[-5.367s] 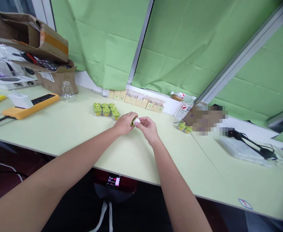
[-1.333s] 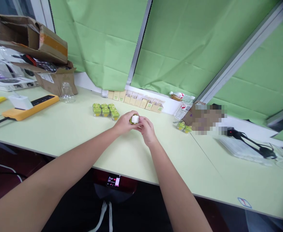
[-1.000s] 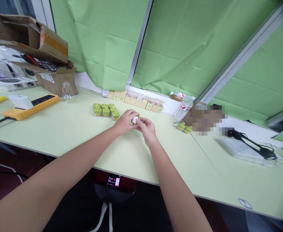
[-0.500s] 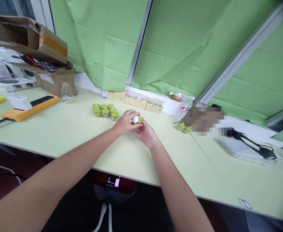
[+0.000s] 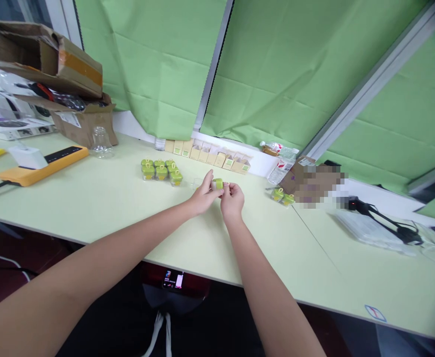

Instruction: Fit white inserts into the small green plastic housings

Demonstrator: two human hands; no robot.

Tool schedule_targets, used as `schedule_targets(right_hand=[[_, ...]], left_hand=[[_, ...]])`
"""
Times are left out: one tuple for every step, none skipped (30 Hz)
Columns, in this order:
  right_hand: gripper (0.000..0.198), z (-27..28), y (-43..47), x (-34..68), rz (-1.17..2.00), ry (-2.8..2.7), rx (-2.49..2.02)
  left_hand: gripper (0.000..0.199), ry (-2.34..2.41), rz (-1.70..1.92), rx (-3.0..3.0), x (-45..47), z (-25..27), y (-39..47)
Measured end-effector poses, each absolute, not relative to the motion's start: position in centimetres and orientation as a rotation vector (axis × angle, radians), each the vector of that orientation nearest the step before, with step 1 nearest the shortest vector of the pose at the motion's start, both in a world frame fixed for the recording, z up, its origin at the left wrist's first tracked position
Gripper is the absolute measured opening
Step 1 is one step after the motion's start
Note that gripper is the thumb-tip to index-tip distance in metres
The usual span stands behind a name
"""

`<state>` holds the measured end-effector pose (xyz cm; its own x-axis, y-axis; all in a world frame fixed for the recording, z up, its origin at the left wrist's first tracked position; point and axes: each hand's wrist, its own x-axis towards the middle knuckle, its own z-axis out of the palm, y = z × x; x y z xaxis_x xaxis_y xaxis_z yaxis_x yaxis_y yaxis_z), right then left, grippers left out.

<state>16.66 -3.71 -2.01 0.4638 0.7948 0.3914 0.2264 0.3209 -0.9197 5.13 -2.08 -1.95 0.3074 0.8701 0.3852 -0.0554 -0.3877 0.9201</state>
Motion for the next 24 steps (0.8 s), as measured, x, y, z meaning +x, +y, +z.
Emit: schedule_targets(right_hand=[[0.033,-2.0,-3.7,17.0,0.387,-1.078,-1.276],[0.033,-1.9,-3.6,17.3,0.296,-1.075,-1.327],[0.033,-1.8,-3.6,17.6,0.220,-1.060,-1.372],[0.032,-1.7,-3.7,17.8,0.165,-1.042,-1.408],[0.032,-1.5,-3.7,17.9,0.135,-1.029,-1.431],[0.032,-1.4,-3.8,17.9,0.127,-1.027,-1.440],[0.032,-1.3,-3.9,17.7,0.134,-1.043,-1.432],[0.032,-1.3,-4.1,17.4,0.147,-1.080,-1.412],[0.032,-1.3,-4.3,17.0,0.160,-1.133,-1.383],[0.031,-1.3,-4.5,16.5,0.170,-1.199,-1.352],[0.031,-1.3,-4.6,16.1,0.171,-1.268,-1.329],[0.030,-1.2,-4.8,15.8,0.160,-1.324,-1.319],[0.029,-1.2,-4.9,15.6,0.132,-1.357,-1.329],[0.029,-1.1,-5.0,15.6,0.090,-1.361,-1.355],[0.029,-1.0,-5.0,15.7,0.040,-1.337,-1.392],[0.030,-0.8,-5.0,16.1,-0.010,-1.291,-1.433],[0.030,-0.6,-4.9,16.6,-0.051,-1.229,-1.471],[0.031,-0.4,-4.8,17.1,-0.076,-1.167,-1.501],[0.031,-0.3,-4.7,17.5,-0.087,-1.114,-1.522],[0.030,-0.2,-4.7,17.8,-0.086,-1.083,-1.530],[0.030,-0.1,-4.7,17.9,-0.076,-1.079,-1.527],[0.030,-0.1,-4.7,17.9,-0.057,-1.102,-1.513],[0.030,-0.2,-4.7,17.6,-0.031,-1.149,-1.488],[0.030,-0.4,-4.8,17.3,-0.002,-1.211,-1.458]], left_hand=[[0.075,0.703,1.233,1.518,5.2,-1.6,-2.3],[0.069,0.647,1.244,1.393,5.2,-1.1,-2.5],[0.060,0.598,1.271,1.273,5.0,-0.6,-2.7],[0.052,0.556,1.283,1.172,4.9,-0.2,-2.8],[0.044,0.540,1.284,1.103,4.6,0.2,-2.8],[0.038,0.552,1.301,1.055,4.4,0.4,-2.7],[0.034,0.584,1.325,1.015,4.3,0.6,-2.5],[0.030,0.622,1.351,0.976,4.1,0.6,-2.3],[0.027,0.650,1.363,0.936,4.1,0.5,-2.0],[0.024,0.654,1.345,0.896,4.0,0.4,-1.7],[0.023,0.636,1.298,0.859,4.0,0.3,-1.6],[0.023,0.599,1.234,0.831,4.0,0.3,-1.4],[0.026,0.555,1.167,0.814,3.9,0.3,-1.4],[0.030,0.520,1.113,0.806,3.9,0.3,-1.5],[0.033,0.502,1.078,0.808,3.7,0.4,-1.6],[0.036,0.506,1.061,0.827,3.6,0.6,-1.8],[0.038,0.534,1.059,0.862,3.4,0.7,-1.9],[0.039,0.583,1.070,0.904,3.2,0.8,-2.0],[0.041,0.640,1.093,0.942,3.1,0.9,-2.1],[0.041,0.691,1.127,0.970,3.0,0.9,-2.1],[0.038,0.727,1.166,0.982,3.0,0.9,-2.1],[0.034,0.743,1.199,0.972,3.0,0.9,-2.0],[0.030,0.741,1.216,0.942,3.1,0.8,-1.9],[0.027,0.722,1.212,0.906,3.2,0.7,-1.8]])
